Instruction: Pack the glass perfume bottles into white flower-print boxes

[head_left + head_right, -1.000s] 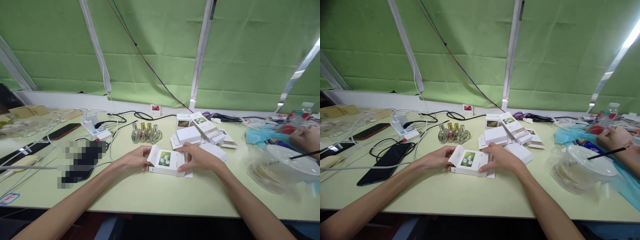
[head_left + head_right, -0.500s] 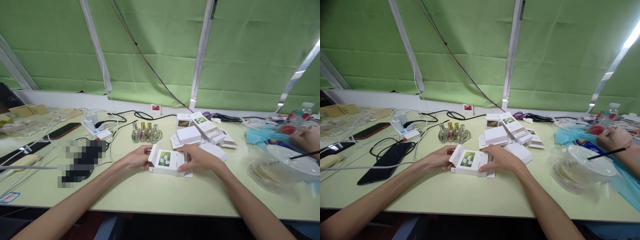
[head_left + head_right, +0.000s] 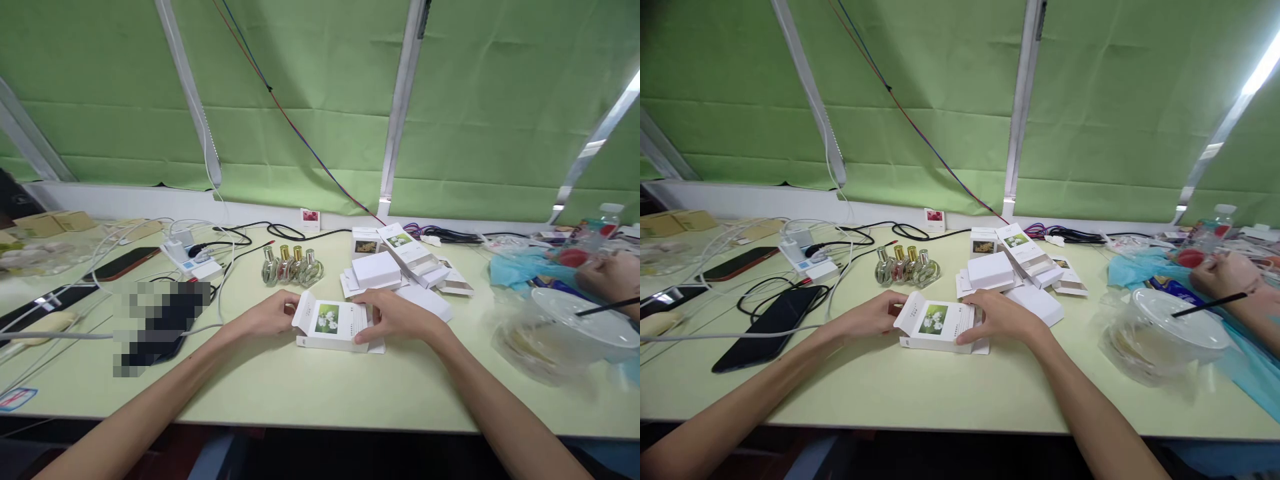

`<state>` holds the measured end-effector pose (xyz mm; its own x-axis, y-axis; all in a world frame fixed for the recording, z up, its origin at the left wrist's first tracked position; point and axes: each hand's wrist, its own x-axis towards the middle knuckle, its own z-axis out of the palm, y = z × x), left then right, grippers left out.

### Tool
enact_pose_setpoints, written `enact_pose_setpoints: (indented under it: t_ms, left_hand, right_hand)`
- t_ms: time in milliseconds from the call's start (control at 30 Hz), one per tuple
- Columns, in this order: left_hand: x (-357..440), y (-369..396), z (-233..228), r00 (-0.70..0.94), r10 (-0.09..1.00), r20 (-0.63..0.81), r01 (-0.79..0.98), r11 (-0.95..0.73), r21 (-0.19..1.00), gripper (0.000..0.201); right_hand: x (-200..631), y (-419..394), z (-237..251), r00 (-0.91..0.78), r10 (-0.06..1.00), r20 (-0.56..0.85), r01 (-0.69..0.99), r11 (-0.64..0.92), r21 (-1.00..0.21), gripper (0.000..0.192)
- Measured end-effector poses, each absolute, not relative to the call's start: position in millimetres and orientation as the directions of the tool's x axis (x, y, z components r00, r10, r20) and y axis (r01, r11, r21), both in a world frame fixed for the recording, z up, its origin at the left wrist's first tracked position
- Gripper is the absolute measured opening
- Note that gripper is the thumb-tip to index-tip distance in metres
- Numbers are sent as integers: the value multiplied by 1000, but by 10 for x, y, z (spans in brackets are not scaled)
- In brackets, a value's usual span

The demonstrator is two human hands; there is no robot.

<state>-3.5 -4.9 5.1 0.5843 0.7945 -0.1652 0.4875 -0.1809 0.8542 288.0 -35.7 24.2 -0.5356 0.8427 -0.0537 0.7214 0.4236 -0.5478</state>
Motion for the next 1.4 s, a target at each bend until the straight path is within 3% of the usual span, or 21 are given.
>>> enact_pose_setpoints:
  t_ms: [133, 333, 533, 667, 900, 1133, 1400]
  left_hand:
    - [-38, -55, 53, 677, 720, -154, 460, -250, 852, 18]
    - [51, -65, -87, 604, 797, -30, 427, -292, 856, 11]
    - [106, -92, -123, 579, 815, 31, 382, -304, 873, 12]
    - [28, -22, -100, 583, 807, 99, 391, -385, 836, 11]
    - [-222, 61, 76, 523, 852, -22, 484, -276, 830, 37]
    - [-391, 20, 193, 488, 870, -70, 554, -247, 795, 40]
    - [-438, 26, 492, 470, 881, 43, 499, -305, 811, 40]
  right_hand:
    - [2884, -355, 233, -537, 842, -56, 721, 424, -549, 81]
    - [2887, -363, 204, -544, 838, -48, 730, 444, -519, 83]
    - [2747, -439, 207, -573, 819, 19, 744, 530, -407, 85]
    - [2684, -500, 250, -562, 827, 6, 785, 536, -312, 73]
    - [2737, -564, 373, -501, 863, -70, 844, 469, -260, 63]
    - [2825, -588, 390, -508, 850, -136, 842, 457, -287, 72]
    - [2885, -628, 466, -442, 865, -237, 891, 395, -223, 65]
